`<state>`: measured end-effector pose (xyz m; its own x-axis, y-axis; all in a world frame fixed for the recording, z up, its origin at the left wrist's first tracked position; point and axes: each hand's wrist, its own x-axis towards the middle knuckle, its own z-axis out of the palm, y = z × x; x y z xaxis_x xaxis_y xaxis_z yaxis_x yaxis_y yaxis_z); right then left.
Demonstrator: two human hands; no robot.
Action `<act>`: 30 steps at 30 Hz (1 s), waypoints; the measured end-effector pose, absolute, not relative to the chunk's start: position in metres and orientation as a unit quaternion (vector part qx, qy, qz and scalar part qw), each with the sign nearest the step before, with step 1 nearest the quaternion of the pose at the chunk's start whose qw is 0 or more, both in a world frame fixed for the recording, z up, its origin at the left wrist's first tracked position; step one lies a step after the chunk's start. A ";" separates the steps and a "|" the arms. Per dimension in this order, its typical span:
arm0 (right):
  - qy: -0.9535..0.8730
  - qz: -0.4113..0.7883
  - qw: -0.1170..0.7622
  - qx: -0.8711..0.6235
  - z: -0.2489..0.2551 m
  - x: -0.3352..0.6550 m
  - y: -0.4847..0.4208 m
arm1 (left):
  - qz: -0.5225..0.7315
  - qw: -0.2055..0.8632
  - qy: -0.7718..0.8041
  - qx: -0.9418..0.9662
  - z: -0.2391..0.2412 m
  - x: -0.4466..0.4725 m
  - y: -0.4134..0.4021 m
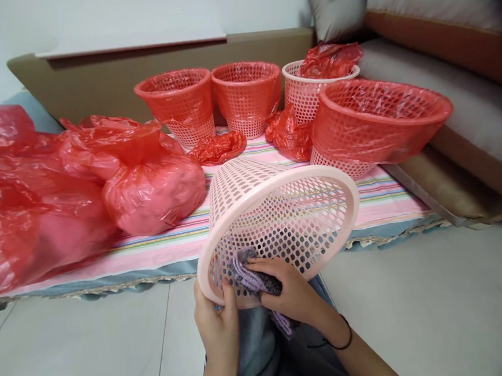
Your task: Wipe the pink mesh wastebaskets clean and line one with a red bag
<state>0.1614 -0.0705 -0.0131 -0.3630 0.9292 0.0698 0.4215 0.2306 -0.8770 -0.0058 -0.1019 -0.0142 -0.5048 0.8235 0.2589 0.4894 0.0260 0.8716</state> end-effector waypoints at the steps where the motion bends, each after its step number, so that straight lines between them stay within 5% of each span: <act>1: -0.707 0.421 0.339 -0.456 -0.011 0.166 -0.069 | 0.515 0.157 0.699 0.471 -0.013 -0.007 -0.101; 5: -0.703 0.278 0.370 -0.541 -0.005 0.184 -0.045 | 0.516 0.145 0.686 0.492 -0.010 -0.009 -0.099; 10: -0.730 0.101 0.169 -0.654 -0.019 0.189 -0.018 | 0.506 0.145 0.684 0.505 -0.012 -0.006 -0.099; 13: -0.738 0.113 0.145 -0.650 -0.027 0.178 -0.023 | 0.506 0.162 0.687 0.496 -0.013 -0.003 -0.099; 19: -0.750 0.275 0.259 -0.544 -0.021 0.142 -0.046 | 0.509 0.187 0.698 0.468 -0.011 -0.006 -0.095; 30: -0.747 0.297 0.275 -0.527 -0.026 0.146 -0.049 | 0.495 0.208 0.716 0.447 -0.011 -0.005 -0.100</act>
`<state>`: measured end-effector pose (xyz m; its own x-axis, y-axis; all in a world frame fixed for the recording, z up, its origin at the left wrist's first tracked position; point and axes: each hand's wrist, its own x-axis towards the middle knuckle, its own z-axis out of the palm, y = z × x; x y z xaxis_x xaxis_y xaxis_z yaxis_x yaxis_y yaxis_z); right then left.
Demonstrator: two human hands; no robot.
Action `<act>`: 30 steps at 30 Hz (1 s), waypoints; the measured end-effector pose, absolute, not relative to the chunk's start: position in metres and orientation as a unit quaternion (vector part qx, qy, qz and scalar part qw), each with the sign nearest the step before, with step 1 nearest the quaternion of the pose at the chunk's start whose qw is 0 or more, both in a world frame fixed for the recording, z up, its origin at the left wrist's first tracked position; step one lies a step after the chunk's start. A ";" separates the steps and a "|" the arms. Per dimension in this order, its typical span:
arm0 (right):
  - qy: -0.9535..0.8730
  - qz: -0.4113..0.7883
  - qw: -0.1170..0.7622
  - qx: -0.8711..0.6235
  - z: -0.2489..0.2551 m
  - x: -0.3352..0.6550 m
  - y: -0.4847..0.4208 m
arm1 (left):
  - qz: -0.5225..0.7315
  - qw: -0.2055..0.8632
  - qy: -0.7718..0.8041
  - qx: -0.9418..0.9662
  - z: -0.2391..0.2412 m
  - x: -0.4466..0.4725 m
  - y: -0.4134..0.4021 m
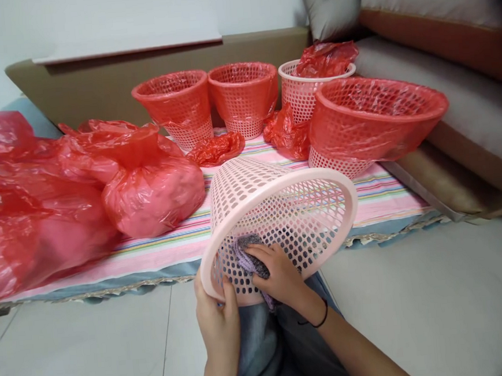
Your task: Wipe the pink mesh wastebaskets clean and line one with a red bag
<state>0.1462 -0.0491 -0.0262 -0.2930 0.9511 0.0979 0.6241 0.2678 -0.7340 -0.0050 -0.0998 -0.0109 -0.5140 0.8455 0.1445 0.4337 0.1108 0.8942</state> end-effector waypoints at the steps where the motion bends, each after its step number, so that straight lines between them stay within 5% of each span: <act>1: -0.749 0.294 0.271 -0.529 -0.025 0.146 -0.051 | 0.498 0.202 0.715 0.447 -0.011 -0.005 -0.100; 14: -0.756 0.406 0.172 -0.484 0.012 0.181 -0.094 | 0.501 0.168 0.714 0.459 -0.014 -0.010 -0.098; 18: -0.754 0.421 0.204 -0.460 0.021 0.192 -0.085 | 0.505 0.154 0.707 0.471 -0.016 -0.014 -0.097; 23: -0.758 0.296 0.283 -0.508 0.019 0.186 -0.038 | 0.505 0.161 0.691 0.492 -0.014 -0.013 -0.098; 30: -0.774 0.190 0.203 -0.570 -0.007 0.138 0.042 | 0.504 0.178 0.682 0.499 -0.020 -0.014 -0.104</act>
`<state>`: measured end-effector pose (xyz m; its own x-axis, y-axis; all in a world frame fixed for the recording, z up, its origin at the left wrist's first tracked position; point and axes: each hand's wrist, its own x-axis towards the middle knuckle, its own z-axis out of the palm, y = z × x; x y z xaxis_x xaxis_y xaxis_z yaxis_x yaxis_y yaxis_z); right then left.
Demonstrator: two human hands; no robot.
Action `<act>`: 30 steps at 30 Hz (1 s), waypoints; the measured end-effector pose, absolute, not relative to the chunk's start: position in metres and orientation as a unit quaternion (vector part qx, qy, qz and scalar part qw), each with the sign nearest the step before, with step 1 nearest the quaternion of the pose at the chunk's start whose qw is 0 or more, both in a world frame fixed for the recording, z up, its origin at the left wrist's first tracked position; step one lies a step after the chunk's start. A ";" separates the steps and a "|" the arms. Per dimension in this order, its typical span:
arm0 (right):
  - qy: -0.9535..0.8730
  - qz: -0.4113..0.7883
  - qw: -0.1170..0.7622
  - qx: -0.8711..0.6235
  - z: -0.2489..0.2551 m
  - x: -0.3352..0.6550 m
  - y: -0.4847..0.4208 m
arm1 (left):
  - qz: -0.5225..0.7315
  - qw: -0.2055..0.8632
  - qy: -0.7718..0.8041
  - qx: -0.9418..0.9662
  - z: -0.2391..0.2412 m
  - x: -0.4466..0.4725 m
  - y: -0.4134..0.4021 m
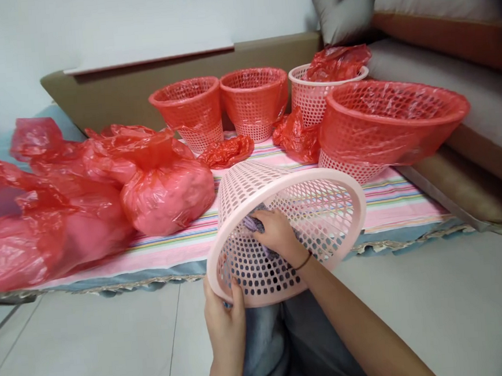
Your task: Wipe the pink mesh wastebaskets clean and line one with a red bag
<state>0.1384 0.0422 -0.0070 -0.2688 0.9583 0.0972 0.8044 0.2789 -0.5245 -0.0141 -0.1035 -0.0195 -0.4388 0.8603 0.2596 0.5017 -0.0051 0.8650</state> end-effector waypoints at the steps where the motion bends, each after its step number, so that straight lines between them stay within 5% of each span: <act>1: -0.769 0.189 0.196 -0.579 -0.012 0.131 0.049 | 0.506 0.181 0.678 0.502 -0.021 -0.015 -0.104; 11: -0.760 0.213 0.114 -0.604 -0.048 0.111 0.057 | 0.526 0.171 0.675 0.489 -0.027 -0.010 -0.105; 30: -0.773 0.254 0.133 -0.566 -0.019 0.145 -0.057 | 0.524 0.185 0.709 0.434 -0.027 -0.002 -0.104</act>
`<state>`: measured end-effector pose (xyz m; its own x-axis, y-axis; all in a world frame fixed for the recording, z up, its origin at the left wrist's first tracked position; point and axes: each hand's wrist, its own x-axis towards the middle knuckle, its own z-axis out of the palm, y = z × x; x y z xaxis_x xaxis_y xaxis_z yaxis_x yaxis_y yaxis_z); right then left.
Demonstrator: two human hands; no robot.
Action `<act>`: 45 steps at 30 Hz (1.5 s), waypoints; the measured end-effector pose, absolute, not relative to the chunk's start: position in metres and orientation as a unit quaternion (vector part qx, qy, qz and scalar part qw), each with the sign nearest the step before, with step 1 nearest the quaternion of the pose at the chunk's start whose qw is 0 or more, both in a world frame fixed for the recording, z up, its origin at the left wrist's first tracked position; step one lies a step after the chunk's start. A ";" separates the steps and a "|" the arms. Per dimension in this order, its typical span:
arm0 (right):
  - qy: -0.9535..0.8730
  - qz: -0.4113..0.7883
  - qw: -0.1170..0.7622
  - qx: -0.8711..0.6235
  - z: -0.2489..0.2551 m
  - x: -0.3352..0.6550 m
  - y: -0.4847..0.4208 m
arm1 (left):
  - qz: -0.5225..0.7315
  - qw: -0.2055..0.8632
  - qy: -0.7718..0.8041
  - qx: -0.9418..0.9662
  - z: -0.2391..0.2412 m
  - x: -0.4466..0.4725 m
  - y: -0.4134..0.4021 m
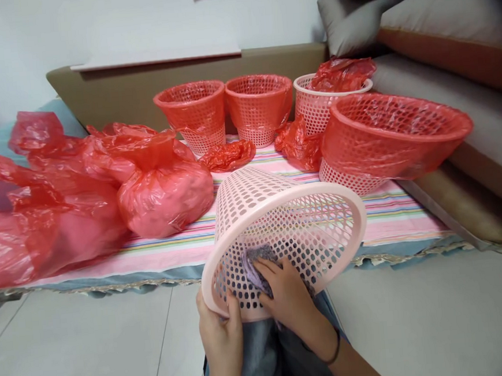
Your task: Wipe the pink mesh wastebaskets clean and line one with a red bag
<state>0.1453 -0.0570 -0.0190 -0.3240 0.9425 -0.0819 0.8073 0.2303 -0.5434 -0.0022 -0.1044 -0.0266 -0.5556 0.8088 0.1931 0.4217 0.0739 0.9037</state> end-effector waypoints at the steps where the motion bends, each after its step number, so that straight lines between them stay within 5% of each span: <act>1: -0.770 0.262 0.131 -0.567 -0.017 0.149 -0.067 | 0.523 0.188 0.713 0.428 -0.025 -0.002 -0.104; 16: -0.714 0.396 0.134 -0.562 0.003 0.175 -0.124 | 0.527 0.074 0.697 0.481 0.010 0.000 -0.106; 21: -0.713 0.396 0.198 -0.544 -0.001 0.182 -0.119 | 0.590 0.136 0.680 0.414 0.005 -0.002 -0.117; 26: -0.731 0.274 0.294 -0.552 0.008 0.199 -0.095 | 0.549 0.240 0.691 0.405 -0.029 0.010 -0.133; 33: -0.748 0.116 0.266 -0.597 0.006 0.209 -0.060 | 0.560 0.371 0.661 0.334 -0.046 0.042 -0.121; 45: -0.721 0.086 0.168 -0.666 -0.025 0.209 -0.042 | 0.508 0.239 0.665 0.493 0.027 0.001 -0.092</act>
